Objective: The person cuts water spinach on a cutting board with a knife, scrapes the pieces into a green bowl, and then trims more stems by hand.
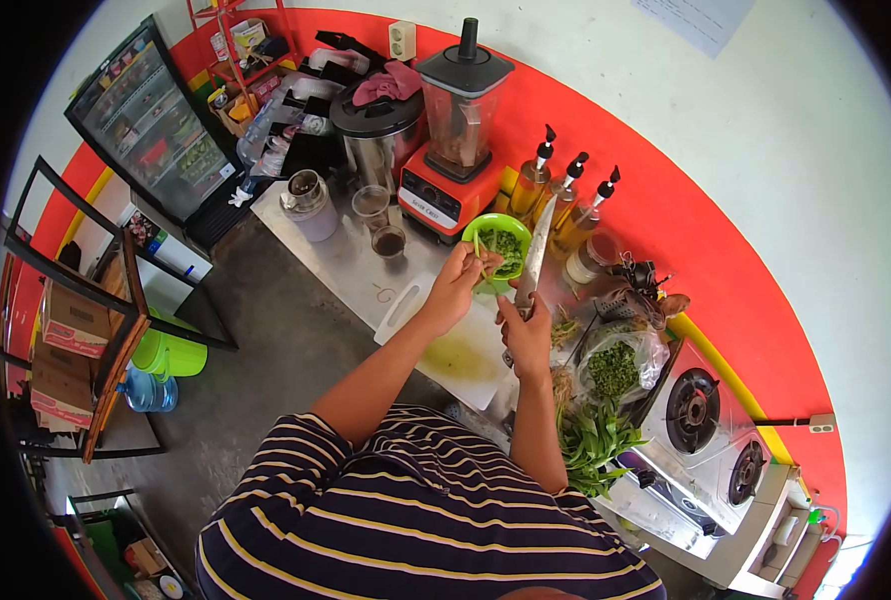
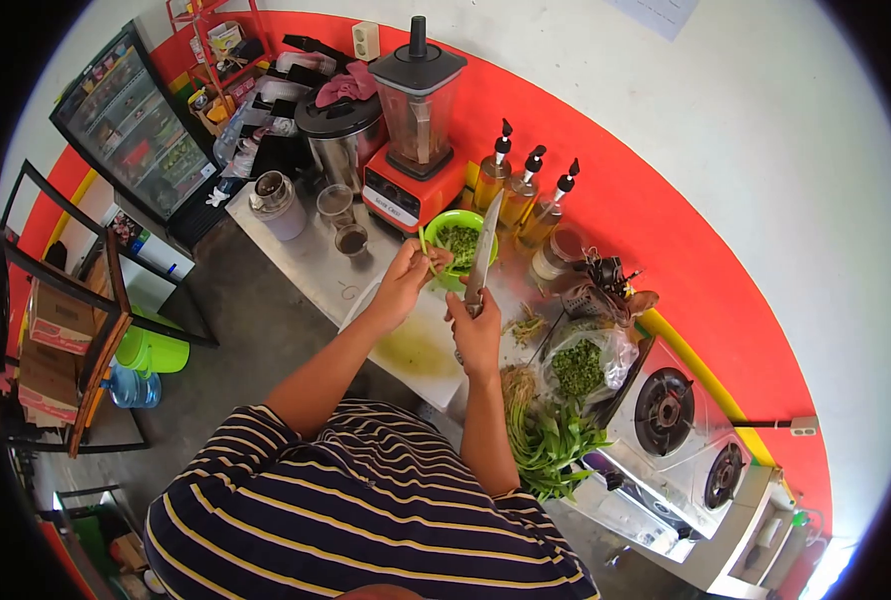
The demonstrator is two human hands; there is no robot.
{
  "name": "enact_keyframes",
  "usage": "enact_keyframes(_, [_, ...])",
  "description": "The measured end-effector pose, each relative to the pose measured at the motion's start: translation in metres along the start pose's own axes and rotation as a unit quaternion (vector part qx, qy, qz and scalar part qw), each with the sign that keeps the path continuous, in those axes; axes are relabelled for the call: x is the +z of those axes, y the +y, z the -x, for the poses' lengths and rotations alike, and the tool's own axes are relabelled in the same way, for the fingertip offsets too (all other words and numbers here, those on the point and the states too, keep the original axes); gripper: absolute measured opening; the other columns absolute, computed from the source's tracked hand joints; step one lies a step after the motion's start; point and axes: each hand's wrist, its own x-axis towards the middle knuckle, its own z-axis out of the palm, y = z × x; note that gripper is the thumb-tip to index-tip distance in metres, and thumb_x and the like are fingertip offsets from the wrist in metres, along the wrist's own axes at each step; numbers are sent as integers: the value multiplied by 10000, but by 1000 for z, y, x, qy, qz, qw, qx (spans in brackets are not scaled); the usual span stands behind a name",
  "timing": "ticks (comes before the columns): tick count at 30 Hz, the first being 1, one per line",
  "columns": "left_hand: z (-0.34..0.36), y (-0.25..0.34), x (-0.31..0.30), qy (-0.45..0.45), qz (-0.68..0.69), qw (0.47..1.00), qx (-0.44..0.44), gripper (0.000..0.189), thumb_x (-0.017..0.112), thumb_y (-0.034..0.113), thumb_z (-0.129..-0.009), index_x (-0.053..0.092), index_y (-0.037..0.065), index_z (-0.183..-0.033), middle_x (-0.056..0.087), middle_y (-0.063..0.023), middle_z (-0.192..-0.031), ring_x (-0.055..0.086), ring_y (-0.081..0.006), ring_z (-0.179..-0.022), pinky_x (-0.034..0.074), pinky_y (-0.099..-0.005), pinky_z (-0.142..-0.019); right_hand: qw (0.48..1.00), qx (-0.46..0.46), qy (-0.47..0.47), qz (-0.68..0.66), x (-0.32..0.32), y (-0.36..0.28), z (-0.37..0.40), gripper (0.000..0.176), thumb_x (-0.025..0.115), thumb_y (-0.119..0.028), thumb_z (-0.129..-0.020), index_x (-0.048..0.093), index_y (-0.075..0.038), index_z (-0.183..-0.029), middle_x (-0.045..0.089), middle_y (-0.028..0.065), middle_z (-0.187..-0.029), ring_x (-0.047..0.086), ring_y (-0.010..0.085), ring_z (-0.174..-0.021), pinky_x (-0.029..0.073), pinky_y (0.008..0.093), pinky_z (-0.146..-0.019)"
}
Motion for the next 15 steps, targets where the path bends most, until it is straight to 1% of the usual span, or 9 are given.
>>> enact_keyframes(1, [1,5,0,18,51,999,3,138,376,119,-1080,460,56,-1170,603,-123,-1227,577,-171,-1138,441,-324,-963,1000,-3,-8,-8,6,-2,1,358,683,-164,-925,591,-10,-1235,682,33,-749,435,32,-482,333,223,-440])
enact_keyframes(2, [3,10,-1,12,50,999,1,138,376,119,-1080,460,56,-1170,603,-123,-1227,577,-171,-1138,441,-324,-963,1000,-5,-3,-11,13,-3,1,358,683,-164,-925,591,-10,-1235,682,33,-749,435,32,-482,333,223,-440])
enact_keyframes(5, [11,19,-8,13,89,996,0,113,382,108,-1077,459,77,-1153,582,-142,-1293,545,-176,-1205,434,-312,-969,999,-31,13,-26,27,-5,-1,333,658,-146,-941,588,2,-1231,730,60,-858,432,25,-480,333,216,-438])
enact_keyframes(7, [16,22,-17,-7,76,996,-42,93,402,103,-1072,461,96,-1144,564,-149,-1346,551,-121,-1088,434,-269,-899,996,-48,40,-69,33,-6,-2,303,628,-121,-960,585,16,-1227,743,67,-918,426,21,-476,334,209,-434])
enact_keyframes(8, [18,22,-21,-13,76,996,-45,93,402,103,-1072,461,96,-1144,564,-149,-1346,551,-121,-1088,434,-269,-899,995,-49,46,-70,36,-7,-2,303,628,-121,-960,585,16,-1227,743,67,-918,426,21,-476,334,209,-434])
enact_keyframes(10, [21,22,-29,-61,93,994,-20,91,428,85,-1061,472,109,-1136,557,-162,-1384,480,-58,-857,405,-225,-781,989,-64,90,-97,40,-9,-3,276,612,-108,-972,586,17,-1216,739,66,-910,421,18,-473,331,205,-427])
enact_keyframes(11, [22,23,-35,-71,93,993,-26,91,428,85,-1061,472,109,-1136,557,-162,-1384,480,-58,-857,405,-225,-781,987,-77,94,-109,40,-9,-2,270,633,-116,-971,594,7,-1209,730,110,-934,436,26,-470,331,206,-414])
enact_keyframes(14, [26,31,-49,-87,63,993,-43,93,444,64,-1049,485,100,-1124,546,-178,-1417,468,-63,-833,401,-236,-798,984,-62,106,-128,47,-16,5,269,642,-116,-965,595,1,-1203,725,103,-902,441,30,-465,327,207,-410])
enact_keyframes(15, [28,36,-52,-108,65,990,-58,97,453,50,-1040,491,93,-1119,530,-185,-1439,514,-100,-988,410,-260,-880,983,-58,119,-130,53,-15,5,272,645,-109,-960,596,-3,-1205,717,94,-868,444,31,-462,323,209,-407])
